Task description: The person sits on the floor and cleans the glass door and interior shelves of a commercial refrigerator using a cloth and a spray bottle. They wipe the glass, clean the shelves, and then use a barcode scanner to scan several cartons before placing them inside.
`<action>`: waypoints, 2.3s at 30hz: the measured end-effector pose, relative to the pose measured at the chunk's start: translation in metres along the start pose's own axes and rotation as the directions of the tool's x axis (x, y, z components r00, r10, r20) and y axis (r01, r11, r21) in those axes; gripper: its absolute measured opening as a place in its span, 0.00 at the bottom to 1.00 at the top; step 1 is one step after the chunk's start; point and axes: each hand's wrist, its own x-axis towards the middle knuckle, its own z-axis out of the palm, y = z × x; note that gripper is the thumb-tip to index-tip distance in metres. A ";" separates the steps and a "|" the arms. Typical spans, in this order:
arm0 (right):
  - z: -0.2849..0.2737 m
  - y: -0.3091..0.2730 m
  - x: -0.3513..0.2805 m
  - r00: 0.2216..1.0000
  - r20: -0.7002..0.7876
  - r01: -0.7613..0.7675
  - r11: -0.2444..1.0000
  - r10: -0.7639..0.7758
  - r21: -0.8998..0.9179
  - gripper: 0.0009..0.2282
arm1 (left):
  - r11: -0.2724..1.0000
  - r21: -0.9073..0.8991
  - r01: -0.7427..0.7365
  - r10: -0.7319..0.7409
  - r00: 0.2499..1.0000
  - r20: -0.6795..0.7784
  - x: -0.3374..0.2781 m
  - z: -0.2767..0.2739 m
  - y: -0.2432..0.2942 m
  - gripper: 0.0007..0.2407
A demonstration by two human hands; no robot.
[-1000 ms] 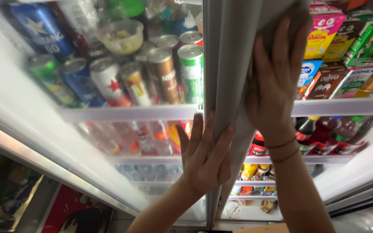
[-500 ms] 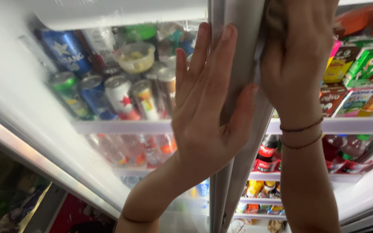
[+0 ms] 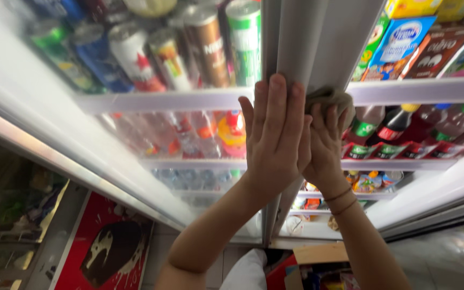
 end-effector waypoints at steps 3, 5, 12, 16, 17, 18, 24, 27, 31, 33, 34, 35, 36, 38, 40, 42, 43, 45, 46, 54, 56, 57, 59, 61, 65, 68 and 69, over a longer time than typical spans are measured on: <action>0.020 0.003 -0.046 0.995 0.067 -0.073 0.995 0.069 0.071 0.22 | 1.000 0.002 0.019 -0.019 1.000 0.017 -0.001 0.000 0.000 0.19; 0.031 0.004 -0.074 0.993 0.089 -0.085 0.991 0.076 0.099 0.22 | 0.999 0.006 0.033 -0.033 0.999 0.043 -0.003 -0.001 0.000 0.19; 0.076 0.009 -0.187 0.960 0.194 -0.246 0.942 0.203 0.230 0.18 | 0.998 0.019 -0.065 0.066 0.998 -0.012 -0.065 0.021 -0.010 0.18; 0.112 0.011 -0.270 0.756 0.426 -0.646 0.671 0.498 0.362 0.20 | 0.962 0.079 -0.261 0.258 0.965 0.042 -0.161 0.032 -0.015 0.16; 0.121 0.011 -0.289 0.622 0.524 -0.782 0.499 0.582 0.374 0.23 | 0.960 0.082 -0.269 0.259 0.959 0.114 -0.190 0.031 -0.010 0.15; 0.123 0.013 -0.309 0.586 0.538 -0.806 0.369 0.606 0.463 0.22 | 0.968 -0.029 -0.250 0.251 0.944 0.213 -0.219 0.028 -0.009 0.16; 0.106 -0.007 -0.346 0.223 0.626 -0.543 -0.439 0.747 0.716 0.19 | 0.956 -0.291 0.038 0.133 0.829 0.544 -0.340 -0.003 0.005 0.17; 0.063 -0.005 -0.291 0.054 0.484 -0.335 -0.441 0.873 0.833 0.19 | 0.922 -0.360 0.143 0.131 0.759 0.637 -0.362 -0.016 0.007 0.17; 0.037 -0.011 -0.203 0.434 0.149 -0.419 0.053 0.889 0.906 0.20 | 0.873 -0.430 0.231 0.150 0.710 0.688 -0.369 -0.020 0.007 0.19; 0.047 -0.015 -0.173 0.771 0.049 -0.408 0.433 0.635 0.804 0.17 | 0.856 -0.459 0.238 0.169 0.710 0.683 -0.367 -0.012 0.006 0.20; 0.057 -0.019 -0.165 0.825 -0.007 -0.421 0.623 0.564 0.659 0.20 | 0.848 -0.473 0.239 0.179 0.711 0.680 -0.365 -0.007 0.005 0.20; 0.066 -0.020 -0.163 0.877 -0.036 -0.407 0.779 0.480 0.477 0.25 | 0.847 -0.480 0.229 0.185 0.720 0.669 -0.362 -0.002 0.004 0.20; 0.074 -0.017 -0.166 0.864 -0.049 -0.413 0.760 0.502 0.502 0.24 | 0.845 -0.488 0.218 0.192 0.727 0.659 -0.359 0.002 0.003 0.20; 0.101 -0.011 -0.185 0.836 -0.072 -0.421 0.720 0.544 0.552 0.23 | 0.837 -0.499 0.225 0.189 0.736 0.650 -0.355 0.010 0.001 0.18; 0.120 -0.004 -0.223 0.793 -0.055 -0.516 0.718 0.606 0.467 0.23 | 0.825 -0.503 0.259 0.165 0.741 0.651 -0.354 0.017 -0.002 0.14; 0.143 0.000 -0.264 0.208 0.286 -0.693 -0.065 0.936 0.718 0.22 | 0.822 -0.513 0.246 0.202 0.717 0.667 -0.356 0.021 -0.005 0.12; 0.152 0.002 -0.284 0.289 0.266 -0.651 -0.014 0.920 0.759 0.21 | 0.820 -0.519 0.240 0.220 0.705 0.674 -0.359 0.022 -0.008 0.11; 0.164 0.008 -0.312 0.449 0.208 -0.551 0.086 0.869 0.830 0.19 | 0.801 -0.524 0.291 0.211 0.680 0.702 -0.365 0.024 -0.013 0.12; 0.166 0.011 -0.318 0.414 0.233 -0.618 0.084 0.880 0.782 0.20 | 0.788 -0.526 0.319 0.208 0.666 0.716 -0.369 0.022 -0.015 0.12; 0.085 -0.019 -0.230 0.720 0.069 -0.553 0.511 0.691 0.658 0.29 | 0.753 -0.327 0.571 -0.106 0.595 0.797 -0.388 0.028 -0.028 0.16; 0.080 -0.026 -0.213 0.771 0.018 -0.539 0.637 0.636 0.551 0.29 | 0.746 -0.308 0.591 -0.101 0.558 0.824 -0.390 0.033 -0.030 0.14; 0.084 -0.028 -0.210 0.771 0.011 -0.548 0.656 0.636 0.519 0.29 | 0.756 -0.308 0.577 -0.086 0.554 0.828 -0.391 0.036 -0.030 0.13; 0.097 -0.024 -0.222 0.718 0.016 -0.597 0.604 0.696 0.529 0.29 | 0.769 -0.340 0.542 -0.047 0.577 0.815 -0.388 0.047 -0.030 0.13; 0.118 -0.022 -0.253 0.592 0.060 -0.660 0.440 0.804 0.609 0.29 | 0.770 -0.392 0.503 -0.005 0.619 0.785 -0.386 0.054 -0.026 0.15; 0.159 0.014 -0.324 0.191 0.308 -0.853 0.002 0.932 0.523 0.18 | 0.734 -0.321 0.599 -0.010 0.481 0.877 -0.385 0.061 -0.023 0.10; 0.165 0.028 -0.342 0.135 0.349 -0.875 -0.053 0.927 0.481 0.20 | 0.651 -0.165 0.741 -0.072 0.276 0.958 -0.390 0.059 -0.022 0.13; 0.162 0.028 -0.337 0.145 0.352 -0.869 -0.051 0.925 0.492 0.22 | 0.585 -0.106 0.804 -0.108 0.207 0.972 -0.393 0.059 -0.022 0.13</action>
